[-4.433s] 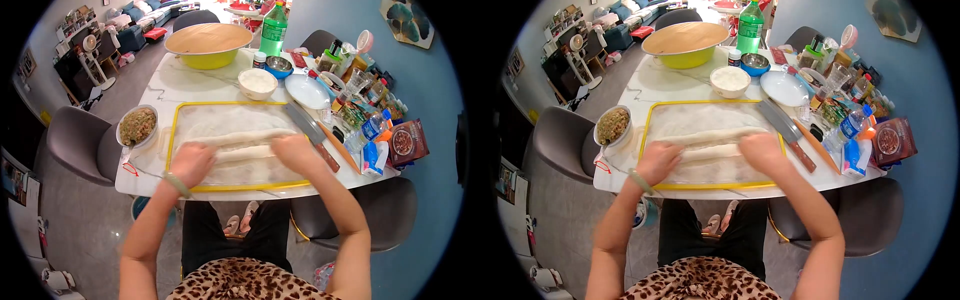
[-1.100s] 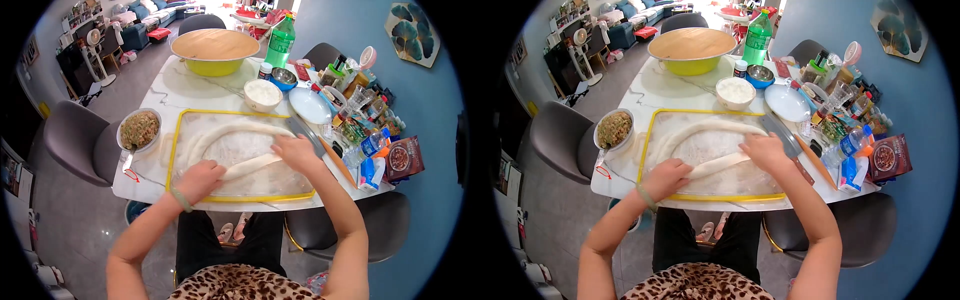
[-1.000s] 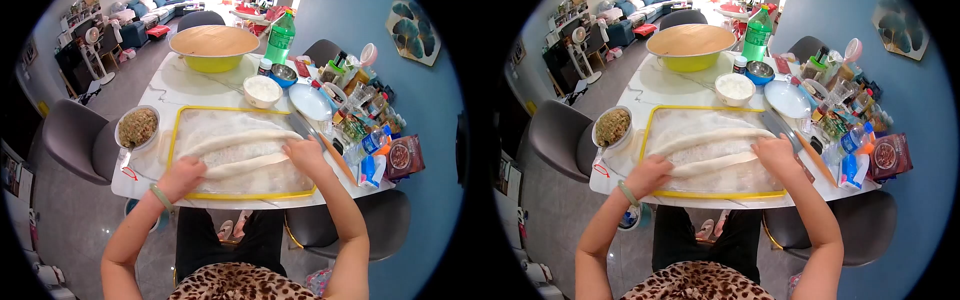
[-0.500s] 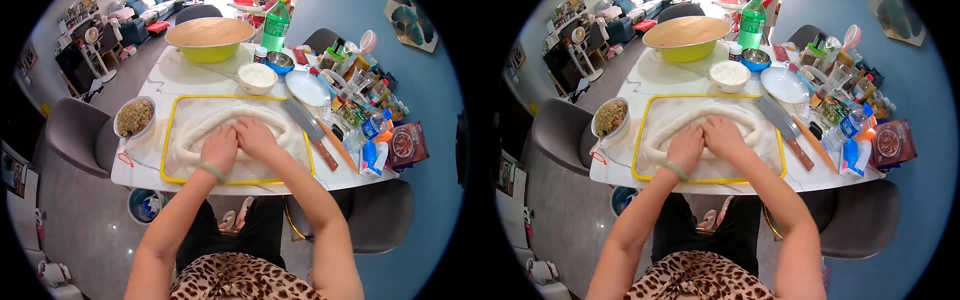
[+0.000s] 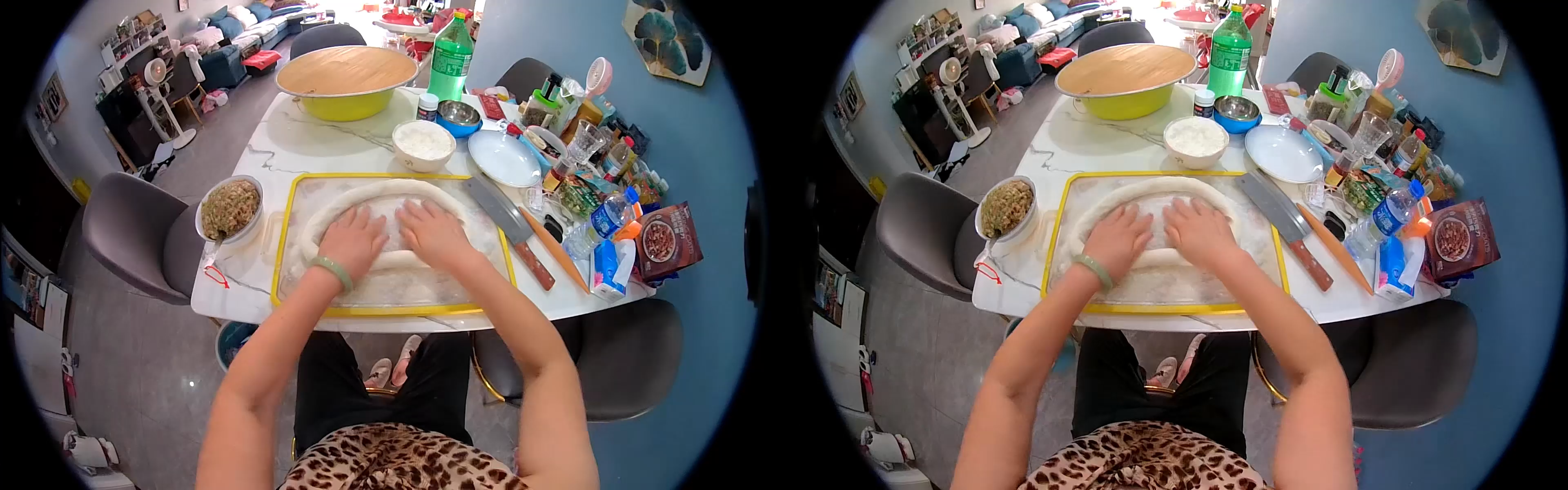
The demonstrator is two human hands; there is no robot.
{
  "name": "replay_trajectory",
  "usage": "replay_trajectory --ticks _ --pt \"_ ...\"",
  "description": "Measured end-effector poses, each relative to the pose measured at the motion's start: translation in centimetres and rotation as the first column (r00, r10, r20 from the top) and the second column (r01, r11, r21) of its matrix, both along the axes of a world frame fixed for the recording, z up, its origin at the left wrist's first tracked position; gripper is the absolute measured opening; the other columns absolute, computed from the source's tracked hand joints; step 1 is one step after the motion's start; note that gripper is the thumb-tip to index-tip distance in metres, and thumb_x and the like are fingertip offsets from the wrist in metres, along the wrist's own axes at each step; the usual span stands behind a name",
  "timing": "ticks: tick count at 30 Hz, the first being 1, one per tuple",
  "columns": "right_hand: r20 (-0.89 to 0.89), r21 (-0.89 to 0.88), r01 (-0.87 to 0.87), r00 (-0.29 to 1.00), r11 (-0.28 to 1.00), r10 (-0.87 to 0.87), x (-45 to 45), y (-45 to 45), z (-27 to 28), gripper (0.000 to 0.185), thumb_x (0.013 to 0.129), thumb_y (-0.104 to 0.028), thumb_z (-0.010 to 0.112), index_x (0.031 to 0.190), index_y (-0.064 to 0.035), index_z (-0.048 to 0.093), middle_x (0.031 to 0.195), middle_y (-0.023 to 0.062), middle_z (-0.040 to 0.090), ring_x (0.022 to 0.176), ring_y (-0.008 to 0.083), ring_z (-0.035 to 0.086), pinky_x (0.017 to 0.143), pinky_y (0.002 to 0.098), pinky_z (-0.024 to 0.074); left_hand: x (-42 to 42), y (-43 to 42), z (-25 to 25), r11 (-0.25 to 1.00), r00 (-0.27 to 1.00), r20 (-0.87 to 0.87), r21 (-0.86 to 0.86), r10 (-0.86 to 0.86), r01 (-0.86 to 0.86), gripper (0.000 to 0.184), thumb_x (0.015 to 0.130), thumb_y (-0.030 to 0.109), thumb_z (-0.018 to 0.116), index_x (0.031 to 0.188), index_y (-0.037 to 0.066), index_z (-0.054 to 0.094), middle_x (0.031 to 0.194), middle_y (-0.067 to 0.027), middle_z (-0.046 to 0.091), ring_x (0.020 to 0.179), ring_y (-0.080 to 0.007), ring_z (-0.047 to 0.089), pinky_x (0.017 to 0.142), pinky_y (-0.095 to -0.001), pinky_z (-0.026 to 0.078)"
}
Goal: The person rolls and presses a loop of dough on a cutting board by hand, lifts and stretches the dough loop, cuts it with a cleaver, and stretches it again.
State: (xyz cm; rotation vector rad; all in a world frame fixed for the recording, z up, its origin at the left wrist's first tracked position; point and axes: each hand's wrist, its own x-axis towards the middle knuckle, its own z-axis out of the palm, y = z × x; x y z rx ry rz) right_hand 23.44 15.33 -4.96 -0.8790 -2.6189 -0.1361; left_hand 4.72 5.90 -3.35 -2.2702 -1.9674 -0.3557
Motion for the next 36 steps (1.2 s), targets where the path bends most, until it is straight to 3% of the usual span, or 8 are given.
replay_trajectory --ticks 3,13,18,25,28,31,33,36 --pt "0.082 -0.089 -0.303 0.947 0.949 0.311 3.7 -3.4 -0.2 0.039 0.094 -0.032 0.052 0.129 -0.0151 0.055 0.139 0.0082 0.050 0.122 0.0333 0.050 0.095 0.0488 0.0434 0.7 -5.2 2.2 0.960 0.978 0.087 -0.192 -0.191 0.205 0.049 0.092 0.033 0.054 0.137 0.014 0.047 0.143 -0.0189 0.043 0.129 -0.0370 0.043 0.104 -0.0473 0.037" --pt "-0.039 -0.040 -0.010 0.999 0.999 0.009 0.0 1.5 0.4 0.035 0.094 -0.028 0.050 0.126 -0.0140 0.057 0.136 0.0103 0.053 0.124 0.0357 0.048 0.094 0.0459 0.0454 -1.2 -0.7 0.6 0.997 0.999 -0.017 0.062 0.045 -0.044 0.042 0.094 0.038 0.050 0.130 0.016 0.056 0.137 -0.0132 0.051 0.128 -0.0298 0.046 0.104 -0.0531 0.033" --pt "0.104 -0.098 -0.280 0.951 0.955 0.290 4.9 -4.6 1.0 0.037 0.093 -0.026 0.051 0.129 -0.0152 0.055 0.138 0.0092 0.051 0.123 0.0334 0.050 0.095 0.0462 0.0451 -1.5 -7.9 1.9 0.986 0.993 0.012 -0.117 -0.121 0.121 0.046 0.095 0.038 0.048 0.136 0.018 0.050 0.141 -0.0125 0.047 0.132 -0.0296 0.042 0.107 -0.0550 0.029" --pt "0.025 0.118 -0.156 0.988 0.981 0.154 2.4 -3.1 0.1 0.036 0.093 -0.028 0.053 0.126 -0.0150 0.056 0.130 0.0107 0.057 0.118 0.0326 0.054 0.095 0.0449 0.0452 -2.4 -6.2 1.4 0.997 0.999 -0.012 -0.060 -0.052 0.051 0.048 0.095 0.034 0.051 0.140 0.018 0.045 0.144 -0.0124 0.044 0.137 -0.0288 0.036 0.110 -0.0591 0.023" --pt "-0.106 0.033 -0.043 0.993 0.999 0.046 -1.3 0.6 1.6 0.032 0.092 -0.027 0.053 0.117 -0.0086 0.059 0.122 0.0141 0.061 0.114 0.0324 0.055 0.094 0.0431 0.0461 -1.7 -2.5 3.3 0.988 0.996 -0.024 -0.120 0.092 -0.094 0.046 0.095 0.029 0.051 0.138 0.013 0.047 0.143 -0.0135 0.044 0.136 -0.0267 0.037 0.109 -0.0578 0.025" --pt "0.184 -0.247 0.104 0.981 0.963 -0.058 -3.3 -0.3 2.7 0.027 0.091 -0.022 0.052 0.108 -0.0031 0.060 0.117 0.0172 0.061 0.110 0.0325 0.056 0.091 0.0425 0.0474 0.0 -1.7 2.7 0.978 0.995 -0.019 -0.185 0.097 -0.099 0.047 0.094 0.028 0.051 0.137 0.009 0.046 0.143 -0.0142 0.044 0.136 -0.0269 0.037 0.109 -0.0547 0.027" --pt "-0.224 -0.029 -0.266 0.941 0.963 0.253 -3.6 -1.8 -0.5 0.025 0.090 -0.019 0.053 0.106 -0.0018 0.060 0.115 0.0164 0.061 0.110 0.0325 0.056 0.090 0.0417 0.0478 0.8 -2.9 1.1 0.983 0.998 0.045 -0.182 0.036 -0.028 0.049 0.093 0.028 0.052 0.137 0.007 0.045 0.144 -0.0144 0.044 0.136 -0.0274 0.037 0.109 -0.0531 0.028" --pt "-0.134 -0.035 -0.169 0.977 0.985 0.163 -0.2 -7.8 0.2 0.032 0.090 -0.020 0.053 0.118 -0.0046 0.057 0.126 0.0129 0.057 0.115 0.0332 0.053 0.095 0.0464 0.0439 1.3 -7.7 0.2 0.996 0.996 0.019 -0.003 -0.085 0.085 0.063 0.088 0.033 0.060 0.140 0.004 0.040 0.148 -0.0163 0.037 0.137 -0.0276 0.036 0.109 -0.0517 0.030"
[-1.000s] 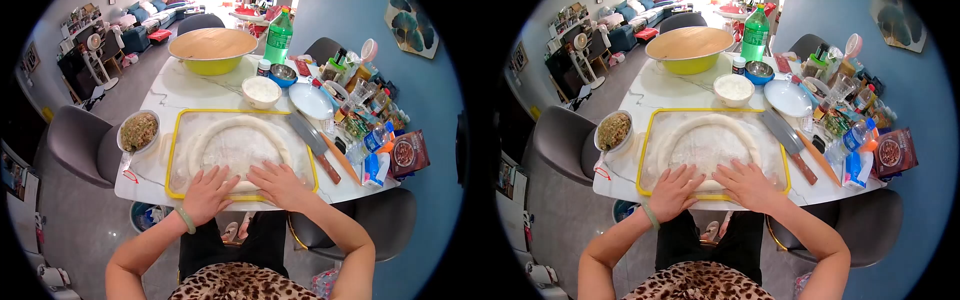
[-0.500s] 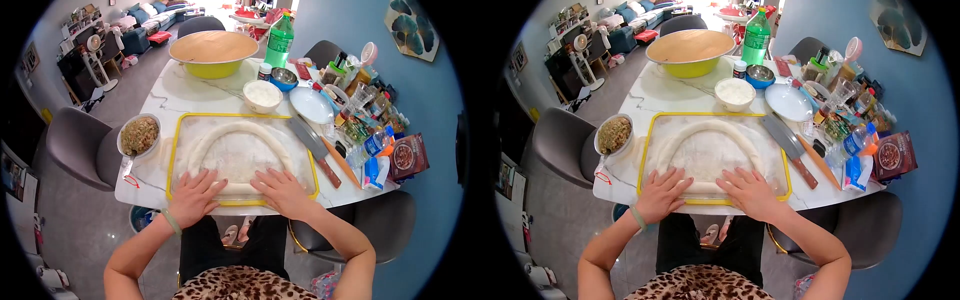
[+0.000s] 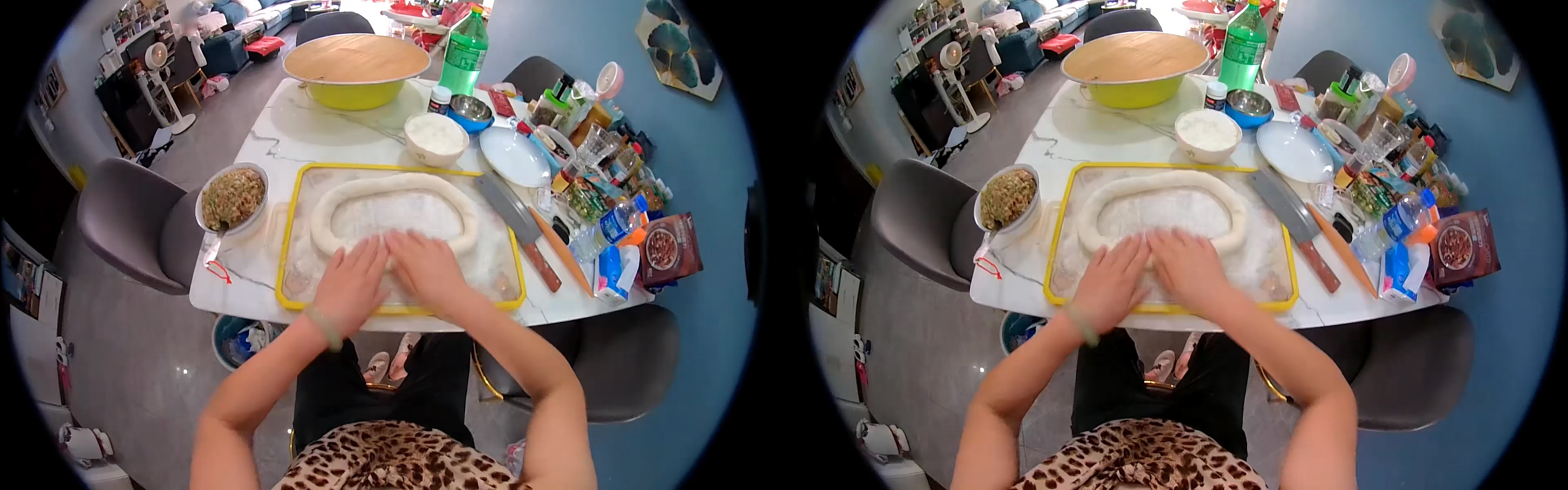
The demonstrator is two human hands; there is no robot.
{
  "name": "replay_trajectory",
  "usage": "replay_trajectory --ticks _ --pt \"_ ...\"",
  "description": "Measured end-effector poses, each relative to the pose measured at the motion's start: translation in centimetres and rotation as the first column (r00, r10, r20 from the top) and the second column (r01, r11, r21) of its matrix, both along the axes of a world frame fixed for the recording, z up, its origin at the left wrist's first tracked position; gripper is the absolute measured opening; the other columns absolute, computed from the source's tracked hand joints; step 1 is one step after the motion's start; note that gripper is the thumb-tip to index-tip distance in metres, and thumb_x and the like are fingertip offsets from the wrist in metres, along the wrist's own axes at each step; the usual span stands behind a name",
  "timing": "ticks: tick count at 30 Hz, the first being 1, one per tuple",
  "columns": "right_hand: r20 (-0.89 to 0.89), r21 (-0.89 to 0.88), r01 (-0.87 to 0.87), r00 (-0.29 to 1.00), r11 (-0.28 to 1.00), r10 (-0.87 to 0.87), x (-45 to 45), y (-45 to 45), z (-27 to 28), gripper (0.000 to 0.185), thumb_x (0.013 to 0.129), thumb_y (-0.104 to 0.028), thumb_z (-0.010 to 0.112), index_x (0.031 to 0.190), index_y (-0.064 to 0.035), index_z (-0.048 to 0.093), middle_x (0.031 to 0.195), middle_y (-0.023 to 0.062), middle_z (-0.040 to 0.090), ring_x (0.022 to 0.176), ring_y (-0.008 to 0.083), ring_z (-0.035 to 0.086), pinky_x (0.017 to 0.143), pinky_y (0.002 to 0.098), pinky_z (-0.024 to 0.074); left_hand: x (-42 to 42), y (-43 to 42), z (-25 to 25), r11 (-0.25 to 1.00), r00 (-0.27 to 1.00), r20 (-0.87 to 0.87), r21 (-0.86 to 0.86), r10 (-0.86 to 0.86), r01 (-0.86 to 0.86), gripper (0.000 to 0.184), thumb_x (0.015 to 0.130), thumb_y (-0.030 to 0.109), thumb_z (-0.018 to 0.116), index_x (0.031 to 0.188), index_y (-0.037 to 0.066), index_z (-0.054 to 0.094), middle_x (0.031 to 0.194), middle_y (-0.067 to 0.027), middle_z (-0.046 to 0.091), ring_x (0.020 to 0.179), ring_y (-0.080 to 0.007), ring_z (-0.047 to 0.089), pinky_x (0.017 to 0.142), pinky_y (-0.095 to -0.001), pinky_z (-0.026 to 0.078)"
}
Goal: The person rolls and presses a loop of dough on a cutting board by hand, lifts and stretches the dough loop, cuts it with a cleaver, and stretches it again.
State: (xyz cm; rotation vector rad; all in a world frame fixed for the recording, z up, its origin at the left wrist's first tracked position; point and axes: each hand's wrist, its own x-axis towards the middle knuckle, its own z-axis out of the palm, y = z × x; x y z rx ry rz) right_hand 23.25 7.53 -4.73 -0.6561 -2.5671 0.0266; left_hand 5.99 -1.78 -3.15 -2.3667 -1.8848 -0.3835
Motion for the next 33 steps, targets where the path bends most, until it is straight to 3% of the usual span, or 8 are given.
replay_trajectory --ticks 5,10,14,16,25,29,31,33 --pt "0.085 0.085 -0.009 0.996 0.996 0.002 1.8 -1.7 0.2 0.039 0.092 -0.024 0.052 0.128 -0.0101 0.054 0.137 0.0089 0.052 0.120 0.0334 0.051 0.096 0.0529 0.0411 -0.5 -2.2 1.2 0.993 0.998 -0.027 -0.109 -0.056 0.053 0.066 0.089 0.039 0.059 0.143 0.009 0.038 0.151 -0.0144 0.035 0.140 -0.0272 0.032 0.109 -0.0569 0.027" --pt "0.099 -0.025 0.229 0.969 0.973 -0.225 -3.3 7.0 0.5 0.041 0.093 -0.032 0.051 0.130 -0.0152 0.053 0.140 0.0102 0.049 0.125 0.0337 0.048 0.097 0.0536 0.0397 -1.7 6.3 0.7 0.993 0.993 0.033 -0.035 0.114 -0.112 0.063 0.092 0.041 0.055 0.144 0.010 0.038 0.148 -0.0161 0.039 0.138 -0.0292 0.036 0.108 -0.0561 0.028" --pt "0.146 -0.076 0.082 0.987 0.994 -0.070 1.2 2.0 0.5 0.040 0.093 -0.033 0.052 0.131 -0.0187 0.053 0.141 0.0103 0.048 0.127 0.0342 0.046 0.098 0.0553 0.0382 -1.8 0.6 1.8 0.990 0.998 0.067 -0.141 0.012 -0.002 0.060 0.091 0.043 0.055 0.143 0.016 0.040 0.145 -0.0151 0.042 0.136 -0.0308 0.038 0.108 -0.0570 0.028" --pt "0.228 0.089 0.013 0.973 0.996 -0.033 3.5 -1.4 1.3 0.042 0.093 -0.033 0.053 0.133 -0.0208 0.052 0.141 0.0102 0.048 0.128 0.0355 0.045 0.100 0.0565 0.0363 -1.9 -2.4 2.3 0.993 0.999 -0.039 -0.112 -0.031 0.026 0.057 0.091 0.042 0.055 0.143 0.021 0.041 0.145 -0.0146 0.042 0.134 -0.0330 0.039 0.108 -0.0588 0.026" --pt "0.076 0.050 0.206 0.975 0.977 -0.209 0.3 6.8 0.0 0.037 0.094 -0.033 0.050 0.125 -0.0134 0.058 0.133 0.0134 0.054 0.124 0.0385 0.047 0.102 0.0496 0.0365 -2.6 3.3 1.4 0.997 0.997 0.020 -0.036 0.073 -0.073 0.058 0.091 0.043 0.056 0.141 0.017 0.044 0.143 -0.0151 0.044 0.133 -0.0326 0.041 0.107 -0.0600 0.026" --pt "0.082 -0.056 -0.223 0.970 0.973 0.227 2.1 8.5 1.3 0.035 0.095 -0.031 0.051 0.120 -0.0096 0.060 0.127 0.0166 0.058 0.112 0.0356 0.056 0.093 0.0428 0.0447 -2.4 -0.9 1.6 1.000 1.000 -0.003 -0.010 0.002 -0.002 0.059 0.087 0.038 0.062 0.139 0.014 0.045 0.140 -0.0139 0.047 0.132 -0.0331 0.041 0.105 -0.0611 0.028" --pt "-0.133 -0.398 -0.147 0.986 0.906 0.102 1.2 12.0 4.6 0.031 0.092 -0.028 0.057 0.114 -0.0075 0.064 0.116 0.0178 0.063 0.100 0.0335 0.063 0.084 0.0402 0.0501 -2.4 -1.2 1.0 1.000 1.000 0.011 0.024 -0.004 0.004 0.060 0.085 0.037 0.064 0.138 0.013 0.046 0.139 -0.0133 0.047 0.132 -0.0330 0.040 0.104 -0.0614 0.028" --pt "-0.120 -0.318 0.193 0.963 0.928 -0.241 -0.7 16.8 8.2 0.027 0.089 -0.025 0.063 0.109 -0.0065 0.066 0.105 0.0183 0.067 0.090 0.0330 0.066 0.078 0.0373 0.0521 -2.1 -0.8 0.3 0.996 0.998 0.061 0.081 0.034 -0.039 0.059 0.084 0.034 0.066 0.136 0.012 0.047 0.138 -0.0118 0.048 0.133 -0.0306 0.040 0.104 -0.0612 0.028"
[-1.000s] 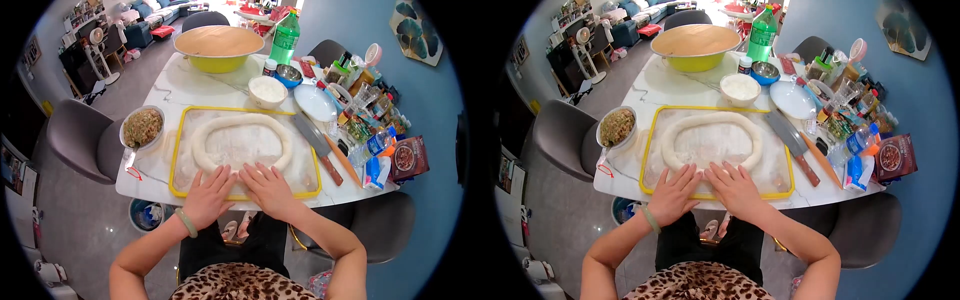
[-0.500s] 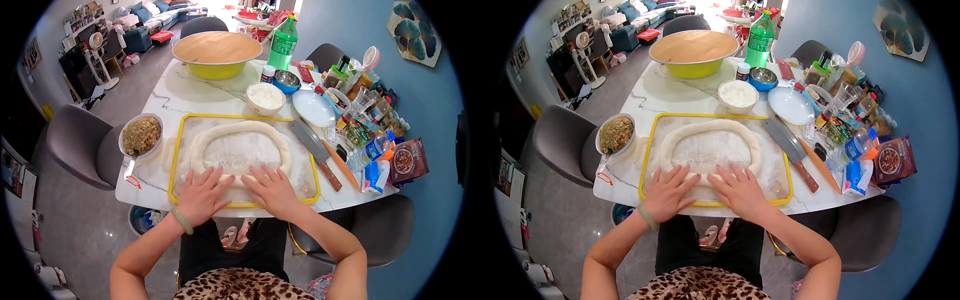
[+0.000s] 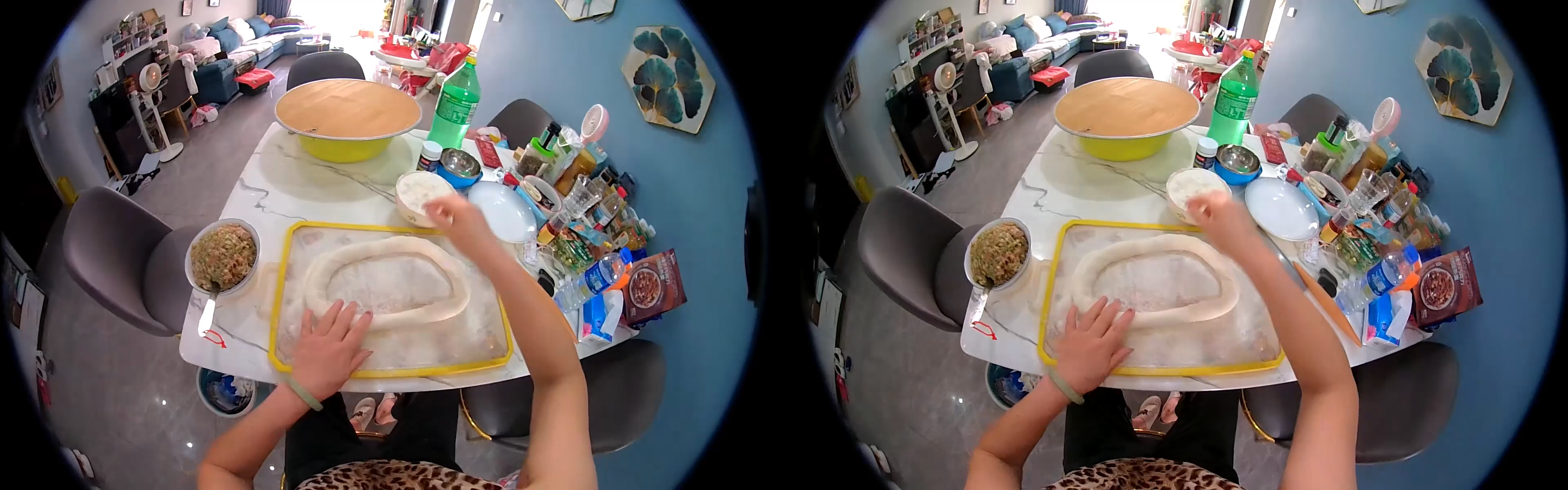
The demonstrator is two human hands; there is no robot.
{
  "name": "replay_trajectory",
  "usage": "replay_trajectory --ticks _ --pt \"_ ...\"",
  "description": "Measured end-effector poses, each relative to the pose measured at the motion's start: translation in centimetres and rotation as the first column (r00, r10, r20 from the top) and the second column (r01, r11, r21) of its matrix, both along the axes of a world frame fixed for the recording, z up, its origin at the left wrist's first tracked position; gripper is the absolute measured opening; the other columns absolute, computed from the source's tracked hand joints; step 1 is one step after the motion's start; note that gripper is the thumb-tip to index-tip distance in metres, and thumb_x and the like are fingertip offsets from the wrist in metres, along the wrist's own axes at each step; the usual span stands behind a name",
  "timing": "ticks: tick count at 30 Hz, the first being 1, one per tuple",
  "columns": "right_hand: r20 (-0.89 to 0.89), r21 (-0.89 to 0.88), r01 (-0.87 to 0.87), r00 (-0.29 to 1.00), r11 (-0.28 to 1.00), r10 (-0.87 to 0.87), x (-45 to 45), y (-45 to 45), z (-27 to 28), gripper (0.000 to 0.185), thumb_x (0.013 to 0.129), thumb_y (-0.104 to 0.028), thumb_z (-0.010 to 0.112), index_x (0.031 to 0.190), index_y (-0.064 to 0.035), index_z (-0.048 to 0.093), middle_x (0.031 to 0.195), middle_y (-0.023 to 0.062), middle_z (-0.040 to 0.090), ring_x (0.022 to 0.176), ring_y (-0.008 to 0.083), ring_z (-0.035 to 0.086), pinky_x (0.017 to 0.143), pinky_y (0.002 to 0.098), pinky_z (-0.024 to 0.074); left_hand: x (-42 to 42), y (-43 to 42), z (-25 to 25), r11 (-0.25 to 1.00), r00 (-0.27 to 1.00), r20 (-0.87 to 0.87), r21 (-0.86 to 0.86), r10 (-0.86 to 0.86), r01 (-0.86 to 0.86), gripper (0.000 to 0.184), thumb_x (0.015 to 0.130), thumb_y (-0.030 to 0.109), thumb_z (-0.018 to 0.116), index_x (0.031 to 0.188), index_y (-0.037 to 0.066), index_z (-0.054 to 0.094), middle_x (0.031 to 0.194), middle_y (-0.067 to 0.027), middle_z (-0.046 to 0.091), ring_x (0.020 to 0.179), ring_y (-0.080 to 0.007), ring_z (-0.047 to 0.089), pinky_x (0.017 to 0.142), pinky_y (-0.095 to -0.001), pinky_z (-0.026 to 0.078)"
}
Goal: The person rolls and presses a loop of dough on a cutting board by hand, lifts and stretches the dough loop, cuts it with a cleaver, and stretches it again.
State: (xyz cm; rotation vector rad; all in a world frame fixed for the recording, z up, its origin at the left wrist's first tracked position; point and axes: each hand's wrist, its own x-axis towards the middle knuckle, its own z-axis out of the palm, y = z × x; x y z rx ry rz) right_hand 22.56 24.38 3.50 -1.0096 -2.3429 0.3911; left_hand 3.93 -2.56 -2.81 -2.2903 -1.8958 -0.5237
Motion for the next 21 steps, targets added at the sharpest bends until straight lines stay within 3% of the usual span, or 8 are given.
replay_trajectory --ticks 8,9,10,12,16,19,20,21 --pt "0.311 -0.158 0.129 0.947 0.979 -0.074 -6.1 7.9 -0.4 0.025 0.078 -0.026 0.072 0.098 -0.0101 0.073 0.095 0.0178 0.070 0.094 0.0313 0.066 0.083 0.0376 0.0514 -0.3 0.5 -0.6 0.999 0.993 0.111 0.030 0.026 -0.029 0.058 0.084 0.034 0.066 0.134 0.011 0.049 0.138 -0.0113 0.049 0.131 -0.0286 0.043 0.104 -0.0580 0.030" --pt "0.301 0.162 0.013 0.952 0.987 -0.062 -6.3 7.7 -1.1 0.022 0.078 -0.021 0.069 0.095 -0.0064 0.072 0.084 0.0099 0.070 0.070 0.0184 0.067 0.064 0.0331 0.0535 -0.4 0.4 -0.6 0.999 0.993 0.120 0.034 0.013 -0.017 0.058 0.084 0.033 0.066 0.134 0.010 0.049 0.138 -0.0117 0.049 0.131 -0.0286 0.043 0.104 -0.0573 0.030" --pt "0.306 0.157 0.007 0.951 0.988 -0.055 -5.9 8.1 -1.1 0.022 0.078 -0.021 0.069 0.095 -0.0064 0.072 0.084 0.0099 0.070 0.070 0.0184 0.067 0.064 0.0331 0.0535 -0.5 0.5 -0.6 0.999 0.992 0.125 0.030 0.019 -0.023 0.058 0.084 0.033 0.066 0.134 0.010 0.049 0.138 -0.0117 0.049 0.131 -0.0286 0.043 0.104 -0.0573 0.030" --pt "0.135 -0.359 0.169 0.983 0.918 -0.128 -4.9 8.4 -0.3 0.021 0.077 -0.017 0.069 0.093 -0.0050 0.073 0.085 0.0094 0.070 0.072 0.0144 0.066 0.063 0.0310 0.0527 -0.6 0.7 -1.0 1.000 0.992 0.122 0.026 0.013 -0.016 0.061 0.083 0.031 0.066 0.136 0.008 0.046 0.139 -0.0129 0.048 0.132 -0.0291 0.042 0.105 -0.0557 0.029" --pt "-0.353 -0.629 -0.235 0.936 0.741 -0.003 -3.0 4.9 3.5 0.024 0.080 -0.017 0.069 0.100 -0.0034 0.070 0.086 0.0007 0.067 0.072 0.0096 0.059 0.064 0.0232 0.0477 -0.8 1.2 -2.2 0.997 0.969 0.244 0.058 0.039 -0.054 0.063 0.084 0.024 0.064 0.139 0.006 0.041 0.140 -0.0139 0.047 0.132 -0.0314 0.041 0.107 -0.0543 0.028" --pt "-0.352 -0.552 -0.330 0.925 0.765 0.145 -3.6 -0.8 5.7 0.020 0.084 -0.014 0.068 0.103 -0.0067 0.070 0.088 0.0026 0.068 0.078 0.0093 0.061 0.067 0.0234 0.0487 -1.2 1.4 -2.3 0.986 0.913 0.405 0.122 0.058 -0.117 0.063 0.084 0.016 0.061 0.141 0.002 0.037 0.140 -0.0176 0.046 0.132 -0.0351 0.040 0.108 -0.0523 0.027" --pt "-0.321 -0.631 -0.383 0.920 0.674 0.222 -4.0 -1.5 4.3 0.019 0.084 -0.013 0.068 0.101 -0.0062 0.071 0.090 0.0031 0.068 0.077 0.0094 0.061 0.067 0.0240 0.0499 -1.4 1.5 -2.4 0.979 0.890 0.451 0.139 0.073 -0.151 0.063 0.085 0.014 0.059 0.142 0.001 0.036 0.139 -0.0195 0.045 0.132 -0.0364 0.040 0.108 -0.0518 0.027" --pt "-0.147 -0.621 -0.335 0.938 0.708 0.314 -4.6 -3.8 4.6 0.019 0.084 -0.012 0.067 0.101 -0.0049 0.071 0.091 0.0033 0.068 0.077 0.0095 0.062 0.068 0.0244 0.0506 -1.4 1.4 -2.4 0.973 0.867 0.492 0.147 0.086 -0.180 0.062 0.085 0.011 0.057 0.142 -0.001 0.034 0.139 -0.0215 0.045 0.131 -0.0378 0.040 0.109 -0.0514 0.027"
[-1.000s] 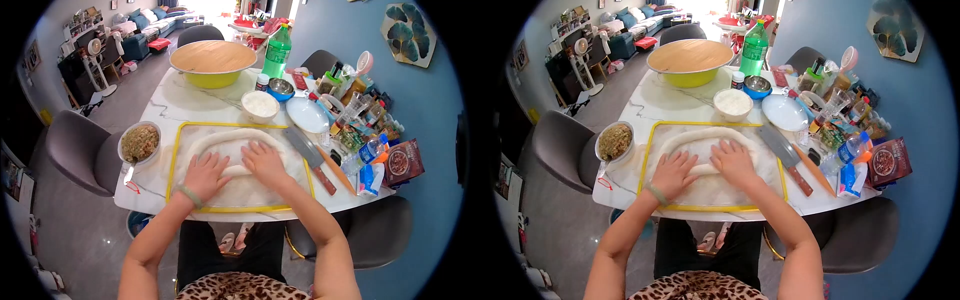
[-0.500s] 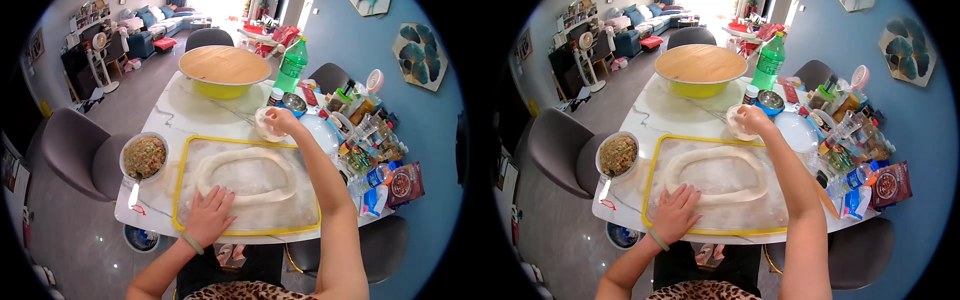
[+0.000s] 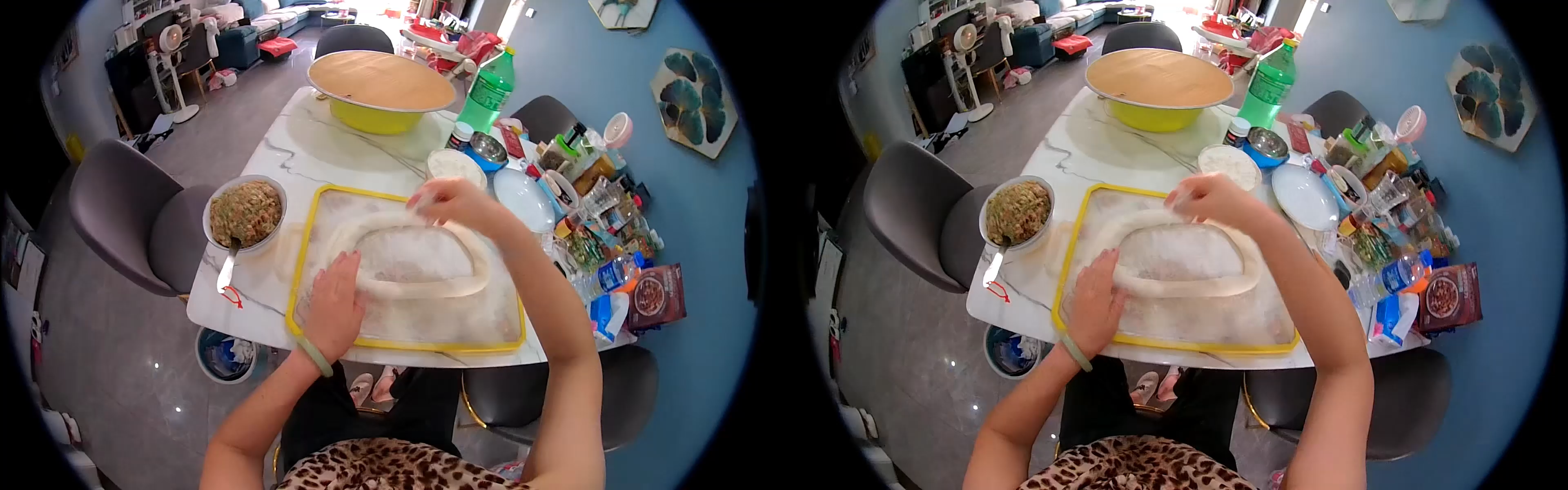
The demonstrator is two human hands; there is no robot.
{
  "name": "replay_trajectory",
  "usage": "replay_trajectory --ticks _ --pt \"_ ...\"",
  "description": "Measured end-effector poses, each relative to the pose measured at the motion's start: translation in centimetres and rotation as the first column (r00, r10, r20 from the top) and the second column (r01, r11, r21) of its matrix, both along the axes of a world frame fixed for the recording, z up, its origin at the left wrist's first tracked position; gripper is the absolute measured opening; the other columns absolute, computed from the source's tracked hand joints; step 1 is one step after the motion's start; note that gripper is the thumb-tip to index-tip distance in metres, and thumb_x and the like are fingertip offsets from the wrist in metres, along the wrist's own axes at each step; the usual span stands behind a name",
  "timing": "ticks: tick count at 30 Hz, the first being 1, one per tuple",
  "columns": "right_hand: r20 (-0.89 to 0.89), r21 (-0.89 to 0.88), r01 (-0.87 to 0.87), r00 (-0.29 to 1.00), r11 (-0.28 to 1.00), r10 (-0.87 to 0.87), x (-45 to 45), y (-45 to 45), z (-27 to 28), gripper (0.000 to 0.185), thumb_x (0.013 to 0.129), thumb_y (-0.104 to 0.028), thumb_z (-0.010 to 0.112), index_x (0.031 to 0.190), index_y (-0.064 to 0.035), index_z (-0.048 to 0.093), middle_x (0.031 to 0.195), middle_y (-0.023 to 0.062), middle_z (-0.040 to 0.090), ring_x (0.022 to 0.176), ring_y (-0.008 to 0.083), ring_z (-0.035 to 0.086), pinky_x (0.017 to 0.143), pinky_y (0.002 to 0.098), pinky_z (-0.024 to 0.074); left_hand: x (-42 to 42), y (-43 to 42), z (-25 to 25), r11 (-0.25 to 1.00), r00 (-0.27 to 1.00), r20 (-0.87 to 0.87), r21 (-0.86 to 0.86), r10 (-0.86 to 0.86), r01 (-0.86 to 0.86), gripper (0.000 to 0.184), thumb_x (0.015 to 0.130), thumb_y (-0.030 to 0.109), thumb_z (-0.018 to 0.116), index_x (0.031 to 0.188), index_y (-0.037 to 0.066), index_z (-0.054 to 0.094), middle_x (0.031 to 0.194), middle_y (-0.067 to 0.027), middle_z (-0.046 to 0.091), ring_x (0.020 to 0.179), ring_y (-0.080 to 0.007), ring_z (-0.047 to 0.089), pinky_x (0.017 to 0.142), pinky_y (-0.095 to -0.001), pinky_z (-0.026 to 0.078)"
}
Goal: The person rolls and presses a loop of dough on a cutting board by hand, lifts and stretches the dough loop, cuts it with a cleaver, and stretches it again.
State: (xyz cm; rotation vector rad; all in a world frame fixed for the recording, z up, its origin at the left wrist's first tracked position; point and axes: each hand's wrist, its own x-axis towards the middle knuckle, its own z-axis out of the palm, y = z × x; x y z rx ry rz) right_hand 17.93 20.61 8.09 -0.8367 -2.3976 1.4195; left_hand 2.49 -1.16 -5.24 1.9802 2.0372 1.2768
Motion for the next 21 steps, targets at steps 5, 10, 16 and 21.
replay_trajectory --ticks 5,10,16,21 --pt "-0.030 0.165 0.083 0.996 0.983 -0.079 3.2 -0.6 1.2 0.018 0.086 -0.009 0.063 0.100 -0.0019 0.071 0.088 0.0040 0.069 0.077 0.0090 0.062 0.069 0.0249 0.0521 -0.1 -0.2 0.1 0.998 0.999 -0.053 0.058 -0.001 0.004 0.061 0.086 0.009 0.056 0.142 -0.001 0.034 0.138 -0.0237 0.045 0.131 -0.0381 0.040 0.108 -0.0507 0.028" --pt "0.054 0.189 0.138 0.987 0.972 -0.150 7.7 -1.4 0.9 0.016 0.086 -0.010 0.064 0.099 -0.0056 0.072 0.091 0.0012 0.070 0.076 0.0056 0.060 0.067 0.0224 0.0495 0.2 -0.2 0.0 0.999 0.996 -0.092 0.051 0.011 -0.006 0.060 0.087 0.008 0.056 0.142 0.000 0.034 0.138 -0.0227 0.045 0.131 -0.0370 0.040 0.108 -0.0503 0.028" --pt "0.044 0.208 0.077 0.995 0.975 -0.088 6.7 -1.3 -1.3 0.014 0.084 -0.009 0.065 0.096 -0.0069 0.072 0.086 -0.0014 0.069 0.078 0.0058 0.059 0.066 0.0220 0.0477 0.2 -0.2 -0.1 0.999 0.993 -0.118 0.030 0.018 -0.015 0.058 0.087 0.010 0.057 0.141 0.002 0.036 0.137 -0.0189 0.046 0.133 -0.0332 0.039 0.108 -0.0516 0.030" --pt "0.093 0.229 -0.203 0.978 0.952 0.186 2.9 -2.7 -3.7 0.021 0.084 -0.015 0.067 0.104 -0.0098 0.070 0.098 0.0063 0.067 0.088 0.0132 0.060 0.079 0.0296 0.0501 0.2 -0.4 0.4 1.000 0.997 -0.080 -0.019 -0.010 0.008 0.061 0.085 0.007 0.056 0.142 0.000 0.034 0.138 -0.0202 0.045 0.133 -0.0357 0.039 0.109 -0.0507 0.027"
